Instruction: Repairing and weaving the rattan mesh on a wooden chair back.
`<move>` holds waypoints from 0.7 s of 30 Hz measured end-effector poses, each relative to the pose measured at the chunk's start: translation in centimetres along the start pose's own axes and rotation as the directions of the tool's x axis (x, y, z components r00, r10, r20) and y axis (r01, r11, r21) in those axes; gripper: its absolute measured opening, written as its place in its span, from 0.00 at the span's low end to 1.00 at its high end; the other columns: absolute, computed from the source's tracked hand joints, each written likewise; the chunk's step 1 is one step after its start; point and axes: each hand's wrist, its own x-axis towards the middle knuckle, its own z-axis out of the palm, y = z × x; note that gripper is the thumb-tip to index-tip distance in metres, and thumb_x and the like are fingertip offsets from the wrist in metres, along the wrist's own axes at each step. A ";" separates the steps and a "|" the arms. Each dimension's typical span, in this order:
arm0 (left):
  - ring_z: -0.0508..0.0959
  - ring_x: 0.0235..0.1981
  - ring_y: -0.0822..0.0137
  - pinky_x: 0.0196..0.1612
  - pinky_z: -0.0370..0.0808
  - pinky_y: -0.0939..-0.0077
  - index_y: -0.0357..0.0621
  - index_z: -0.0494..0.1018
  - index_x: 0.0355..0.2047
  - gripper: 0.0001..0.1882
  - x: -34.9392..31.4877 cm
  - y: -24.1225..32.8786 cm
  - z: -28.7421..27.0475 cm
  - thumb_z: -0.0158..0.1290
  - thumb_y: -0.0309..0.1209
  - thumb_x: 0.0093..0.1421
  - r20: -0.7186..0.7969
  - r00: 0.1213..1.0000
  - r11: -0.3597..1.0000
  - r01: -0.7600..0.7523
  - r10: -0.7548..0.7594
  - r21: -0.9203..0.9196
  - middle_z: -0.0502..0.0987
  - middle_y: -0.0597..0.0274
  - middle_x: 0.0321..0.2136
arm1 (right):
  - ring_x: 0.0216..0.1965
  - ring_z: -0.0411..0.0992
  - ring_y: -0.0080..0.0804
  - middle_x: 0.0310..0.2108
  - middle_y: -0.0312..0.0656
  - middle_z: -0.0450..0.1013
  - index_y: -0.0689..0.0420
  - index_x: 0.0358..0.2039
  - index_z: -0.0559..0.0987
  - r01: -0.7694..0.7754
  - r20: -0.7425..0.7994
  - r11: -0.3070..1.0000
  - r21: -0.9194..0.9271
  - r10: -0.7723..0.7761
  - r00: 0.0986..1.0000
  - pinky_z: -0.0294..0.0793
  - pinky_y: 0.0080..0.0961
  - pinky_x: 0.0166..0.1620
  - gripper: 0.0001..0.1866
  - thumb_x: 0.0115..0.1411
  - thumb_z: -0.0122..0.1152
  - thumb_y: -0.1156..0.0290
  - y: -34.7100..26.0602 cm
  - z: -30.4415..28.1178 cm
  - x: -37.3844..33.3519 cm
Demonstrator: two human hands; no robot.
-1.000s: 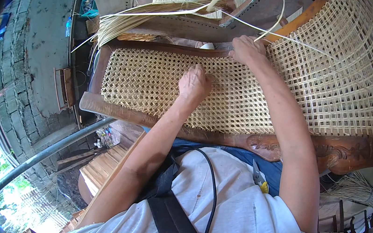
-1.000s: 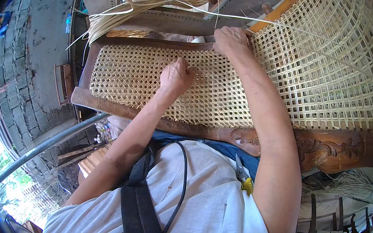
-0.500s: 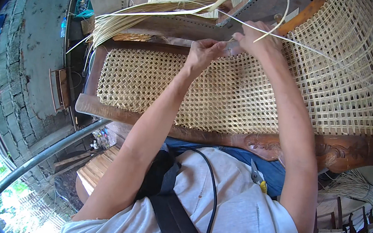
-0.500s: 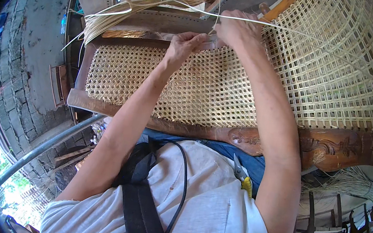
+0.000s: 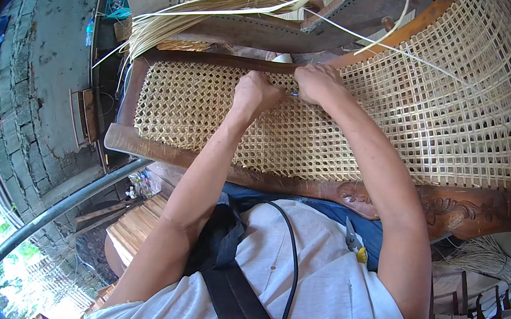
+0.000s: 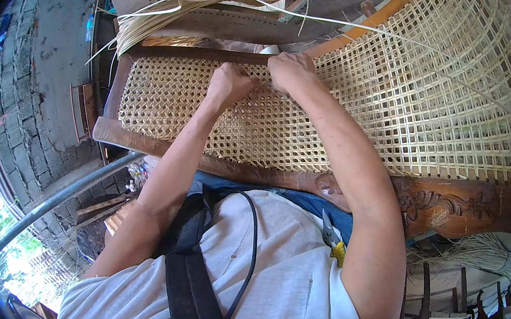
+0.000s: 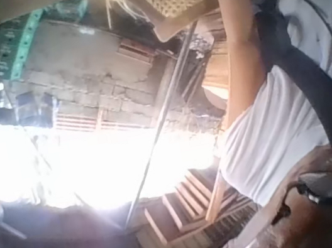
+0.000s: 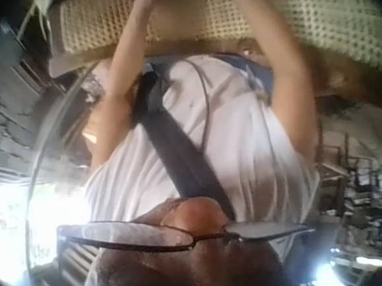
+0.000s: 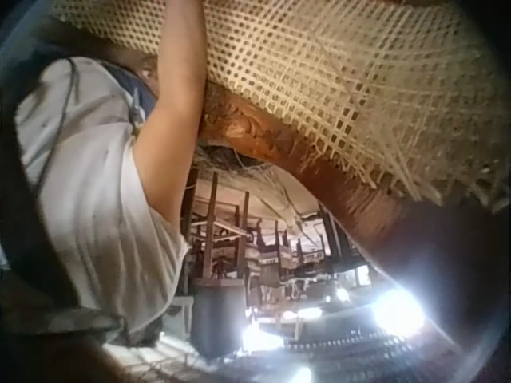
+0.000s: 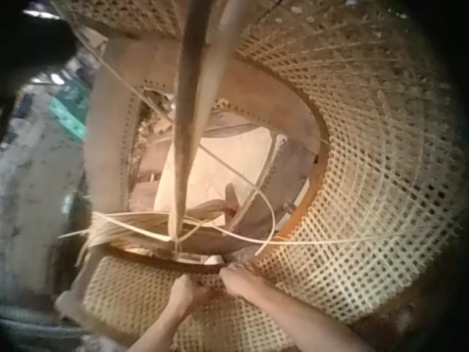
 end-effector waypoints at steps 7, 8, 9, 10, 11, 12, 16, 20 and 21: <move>0.82 0.31 0.48 0.38 0.77 0.59 0.30 0.79 0.24 0.21 -0.6 1.2 -0.2 0.59 0.42 0.45 -0.066 0.998 1.000 0.002 -0.003 -0.011 0.78 0.36 0.24 | 0.52 0.74 0.33 0.47 0.40 0.77 0.53 0.40 0.82 0.003 -0.006 0.999 -0.035 -0.003 1.000 0.71 0.33 0.54 0.13 0.56 0.53 0.73 -2.3 -0.4 0.2; 0.82 0.31 0.47 0.38 0.77 0.59 0.30 0.79 0.24 0.20 -0.7 1.3 -0.4 0.58 0.41 0.45 -0.040 0.999 1.000 0.017 -0.017 0.001 0.78 0.36 0.24 | 0.52 0.74 0.33 0.47 0.40 0.77 0.53 0.40 0.82 0.002 -0.007 0.999 -0.037 -0.002 1.000 0.71 0.33 0.54 0.13 0.56 0.53 0.73 -2.3 -0.2 0.2; 0.82 0.31 0.47 0.38 0.77 0.59 0.30 0.79 0.23 0.19 -0.7 1.4 -0.5 0.56 0.40 0.45 -0.015 0.999 0.999 0.029 -0.029 0.013 0.78 0.36 0.24 | 0.52 0.74 0.34 0.47 0.40 0.77 0.53 0.40 0.82 0.011 -0.006 0.999 -0.033 -0.011 1.000 0.71 0.33 0.54 0.13 0.56 0.52 0.73 -2.2 -0.1 0.2; 0.82 0.31 0.47 0.38 0.77 0.59 0.30 0.79 0.23 0.19 -0.5 1.2 -0.3 0.56 0.40 0.45 -0.017 0.999 1.000 0.027 -0.026 0.011 0.78 0.36 0.24 | 0.52 0.74 0.34 0.47 0.39 0.77 0.54 0.40 0.82 0.020 -0.005 0.999 -0.030 -0.020 1.000 0.70 0.33 0.55 0.13 0.56 0.52 0.73 -2.1 -0.1 0.2; 0.82 0.31 0.46 0.38 0.77 0.59 0.31 0.79 0.24 0.19 -0.1 0.7 0.2 0.57 0.40 0.46 -0.032 0.999 1.000 0.005 -0.005 0.021 0.78 0.36 0.24 | 0.52 0.74 0.34 0.47 0.39 0.77 0.54 0.40 0.82 0.019 -0.007 0.999 -0.033 -0.019 1.000 0.70 0.33 0.55 0.13 0.56 0.52 0.73 -1.9 -0.1 0.1; 0.82 0.32 0.46 0.38 0.77 0.59 0.33 0.80 0.25 0.19 0.0 0.3 0.3 0.58 0.40 0.46 -0.048 0.999 0.999 -0.013 0.015 0.033 0.78 0.37 0.24 | 0.52 0.74 0.34 0.48 0.40 0.77 0.54 0.41 0.82 0.018 -0.015 1.000 -0.020 -0.018 1.000 0.70 0.33 0.55 0.14 0.57 0.51 0.73 -1.9 -0.2 0.0; 0.82 0.33 0.45 0.40 0.77 0.58 0.34 0.80 0.28 0.20 0.3 -1.3 0.6 0.58 0.42 0.48 0.023 0.995 0.994 -0.099 0.098 0.044 0.79 0.36 0.27 | 0.55 0.72 0.36 0.50 0.42 0.76 0.56 0.41 0.81 -0.034 0.039 0.999 0.012 0.034 0.999 0.68 0.33 0.57 0.14 0.58 0.50 0.73 -1.4 -0.5 0.6; 0.81 0.37 0.46 0.43 0.77 0.56 0.34 0.80 0.32 0.22 0.6 -1.1 1.5 0.58 0.45 0.51 0.039 0.997 0.978 -0.067 0.060 0.199 0.78 0.34 0.32 | 0.56 0.71 0.37 0.50 0.44 0.75 0.57 0.42 0.81 -0.014 0.008 1.000 0.012 0.014 1.000 0.68 0.33 0.58 0.14 0.58 0.49 0.74 -1.3 -0.8 0.7; 0.81 0.38 0.47 0.43 0.77 0.55 0.35 0.80 0.32 0.21 0.5 -0.7 1.7 0.58 0.45 0.52 0.049 0.997 0.971 -0.070 0.060 0.230 0.78 0.34 0.33 | 0.56 0.71 0.37 0.50 0.45 0.75 0.57 0.42 0.81 0.001 0.050 1.000 -0.017 0.000 0.999 0.68 0.33 0.57 0.14 0.58 0.49 0.74 -1.6 -1.2 0.7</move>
